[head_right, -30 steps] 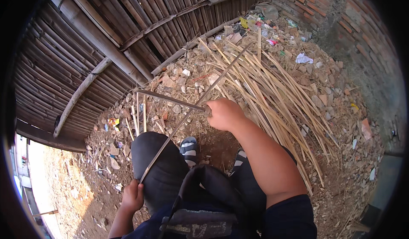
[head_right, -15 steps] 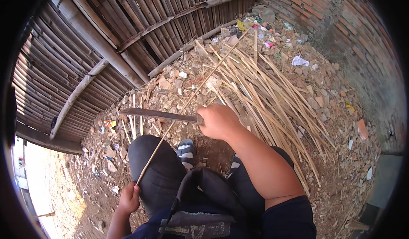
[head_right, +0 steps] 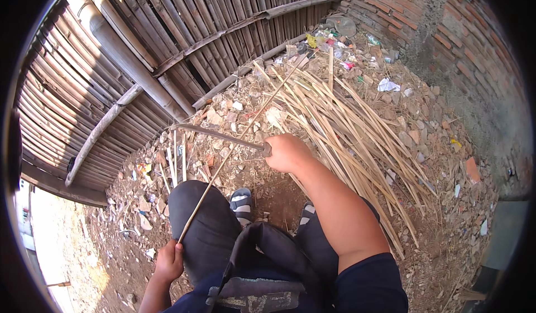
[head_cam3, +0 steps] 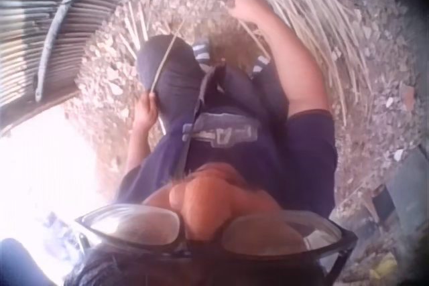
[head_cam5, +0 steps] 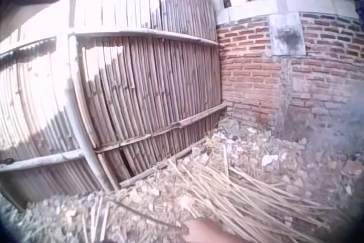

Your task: The person holds a bamboo strip and shaves the surface using a large knife, repeatedly drawing the blade along the length of the material.

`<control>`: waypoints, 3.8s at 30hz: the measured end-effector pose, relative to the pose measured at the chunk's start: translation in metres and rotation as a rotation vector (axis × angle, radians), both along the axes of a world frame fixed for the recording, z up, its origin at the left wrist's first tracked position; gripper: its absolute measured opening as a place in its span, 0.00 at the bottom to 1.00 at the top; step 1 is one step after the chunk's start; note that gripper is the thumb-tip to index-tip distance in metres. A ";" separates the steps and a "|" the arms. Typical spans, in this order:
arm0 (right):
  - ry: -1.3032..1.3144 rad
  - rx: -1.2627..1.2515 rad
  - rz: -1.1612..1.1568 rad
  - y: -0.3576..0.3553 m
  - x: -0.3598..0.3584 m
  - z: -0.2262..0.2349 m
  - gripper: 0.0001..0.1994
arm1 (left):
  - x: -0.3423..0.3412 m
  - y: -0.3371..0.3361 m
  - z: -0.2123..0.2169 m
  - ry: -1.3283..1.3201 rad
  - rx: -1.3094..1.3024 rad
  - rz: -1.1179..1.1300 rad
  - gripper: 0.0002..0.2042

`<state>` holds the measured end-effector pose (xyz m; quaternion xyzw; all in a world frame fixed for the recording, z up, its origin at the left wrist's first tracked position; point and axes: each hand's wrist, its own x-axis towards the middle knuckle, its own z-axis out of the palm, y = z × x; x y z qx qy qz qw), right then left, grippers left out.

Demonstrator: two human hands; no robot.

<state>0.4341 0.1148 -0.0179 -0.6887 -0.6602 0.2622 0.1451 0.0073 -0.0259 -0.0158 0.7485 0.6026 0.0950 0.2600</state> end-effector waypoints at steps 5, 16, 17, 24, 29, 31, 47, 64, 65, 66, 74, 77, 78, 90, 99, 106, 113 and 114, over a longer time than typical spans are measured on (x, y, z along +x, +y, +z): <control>-0.158 0.089 0.095 -0.015 -0.028 0.025 0.12 | -0.011 -0.003 -0.006 0.065 -0.010 0.032 0.15; -0.141 0.036 0.083 -0.015 -0.018 0.021 0.14 | -0.013 -0.004 -0.007 0.026 -0.024 0.002 0.14; -0.131 0.006 0.119 -0.013 -0.020 0.018 0.15 | -0.012 -0.004 -0.009 0.023 -0.003 -0.002 0.15; -0.097 -0.098 0.025 -0.004 -0.013 0.023 0.16 | -0.007 -0.002 0.005 0.056 -0.033 0.019 0.15; -0.090 -0.050 0.073 -0.012 -0.028 0.019 0.13 | -0.011 -0.001 -0.001 -0.036 -0.062 -0.001 0.15; 0.023 -0.083 -0.129 0.003 0.004 -0.003 0.13 | -0.006 0.005 0.005 -0.049 -0.085 -0.010 0.15; -0.174 0.003 0.080 -0.010 -0.027 0.022 0.13 | -0.025 0.012 0.005 -0.121 -0.239 -0.008 0.17; -0.096 0.068 -0.030 -0.002 -0.015 -0.010 0.16 | -0.033 0.022 0.000 -0.191 -0.462 0.085 0.22; -0.108 0.125 -0.005 -0.004 -0.017 -0.009 0.16 | -0.034 0.021 -0.003 -0.211 -0.474 0.099 0.22; -0.108 0.128 -0.005 -0.005 -0.022 -0.002 0.16 | -0.035 0.019 -0.004 -0.211 -0.471 0.099 0.22; -0.017 -0.012 -0.079 0.004 -0.009 -0.003 0.15 | -0.016 0.018 0.005 -0.120 -0.199 -0.021 0.20; -0.102 0.095 -0.006 -0.005 -0.024 0.011 0.16 | -0.022 0.014 0.004 -0.107 -0.244 0.015 0.20; -0.182 0.037 0.088 -0.012 -0.034 0.026 0.18 | -0.021 0.011 0.004 -0.096 -0.224 0.012 0.20; -0.181 0.087 0.157 -0.020 -0.030 0.022 0.14 | -0.019 0.011 0.001 -0.071 -0.209 -0.002 0.21; -0.060 -0.007 -0.058 0.000 0.007 0.022 0.11 | -0.015 0.012 0.010 -0.018 -0.177 0.019 0.20; -0.036 -0.045 -0.129 0.009 0.018 0.000 0.12 | -0.013 0.011 0.001 -0.053 -0.121 -0.019 0.19; -0.117 0.027 0.015 -0.006 -0.007 0.016 0.13 | -0.014 0.010 0.004 -0.058 -0.132 -0.001 0.19; -0.182 0.062 0.104 -0.010 -0.013 0.014 0.15 | -0.015 0.009 0.002 -0.069 -0.142 0.008 0.19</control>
